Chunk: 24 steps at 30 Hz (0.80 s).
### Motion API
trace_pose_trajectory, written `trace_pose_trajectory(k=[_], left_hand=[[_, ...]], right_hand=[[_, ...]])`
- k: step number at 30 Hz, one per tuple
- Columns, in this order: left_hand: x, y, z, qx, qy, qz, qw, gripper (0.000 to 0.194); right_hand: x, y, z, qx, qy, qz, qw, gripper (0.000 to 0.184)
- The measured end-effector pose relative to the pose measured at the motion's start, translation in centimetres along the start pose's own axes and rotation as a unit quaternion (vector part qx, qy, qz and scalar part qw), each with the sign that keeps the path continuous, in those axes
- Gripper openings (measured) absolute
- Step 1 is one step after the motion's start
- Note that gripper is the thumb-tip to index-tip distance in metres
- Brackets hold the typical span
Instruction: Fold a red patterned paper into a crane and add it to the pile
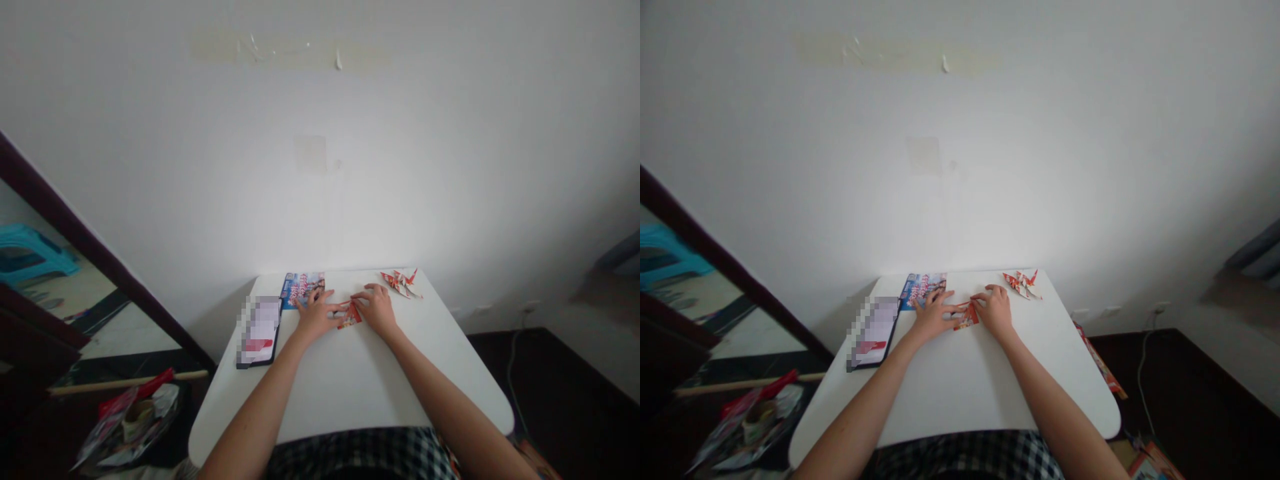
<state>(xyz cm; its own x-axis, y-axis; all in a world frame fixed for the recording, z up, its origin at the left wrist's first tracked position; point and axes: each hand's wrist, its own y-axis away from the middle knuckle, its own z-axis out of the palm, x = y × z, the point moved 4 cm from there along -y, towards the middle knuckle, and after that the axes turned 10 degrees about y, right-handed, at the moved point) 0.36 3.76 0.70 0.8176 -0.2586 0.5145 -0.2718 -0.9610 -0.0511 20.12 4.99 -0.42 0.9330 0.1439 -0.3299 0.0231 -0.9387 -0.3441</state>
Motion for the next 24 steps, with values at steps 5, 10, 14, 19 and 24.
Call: trace_pose_trajectory(k=[5,10,14,19,24], left_hand=[[0.07,0.05,-0.12,-0.006,0.006,0.001,1.0,0.031],[0.13,0.06,-0.21,-0.007,0.003,-0.001,1.0,0.029],[0.16,0.06,-0.29,-0.007,-0.009,0.001,1.0,0.03],[0.25,0.11,-0.42,-0.02,0.002,-0.005,1.0,0.032],[0.32,0.11,-0.43,-0.016,0.002,-0.004,1.0,0.031]], right_hand=[[-0.18,-0.24,-0.1,0.006,-0.001,0.019,1.0,0.02],[-0.55,-0.22,-0.35,0.001,0.009,0.019,1.0,0.019],[-0.73,-0.09,-0.56,0.004,0.023,0.013,1.0,0.018],[-0.69,-0.19,-0.71,-0.007,0.025,0.007,1.0,0.017],[-0.62,-0.24,-0.76,-0.029,0.022,0.005,0.999,0.018]])
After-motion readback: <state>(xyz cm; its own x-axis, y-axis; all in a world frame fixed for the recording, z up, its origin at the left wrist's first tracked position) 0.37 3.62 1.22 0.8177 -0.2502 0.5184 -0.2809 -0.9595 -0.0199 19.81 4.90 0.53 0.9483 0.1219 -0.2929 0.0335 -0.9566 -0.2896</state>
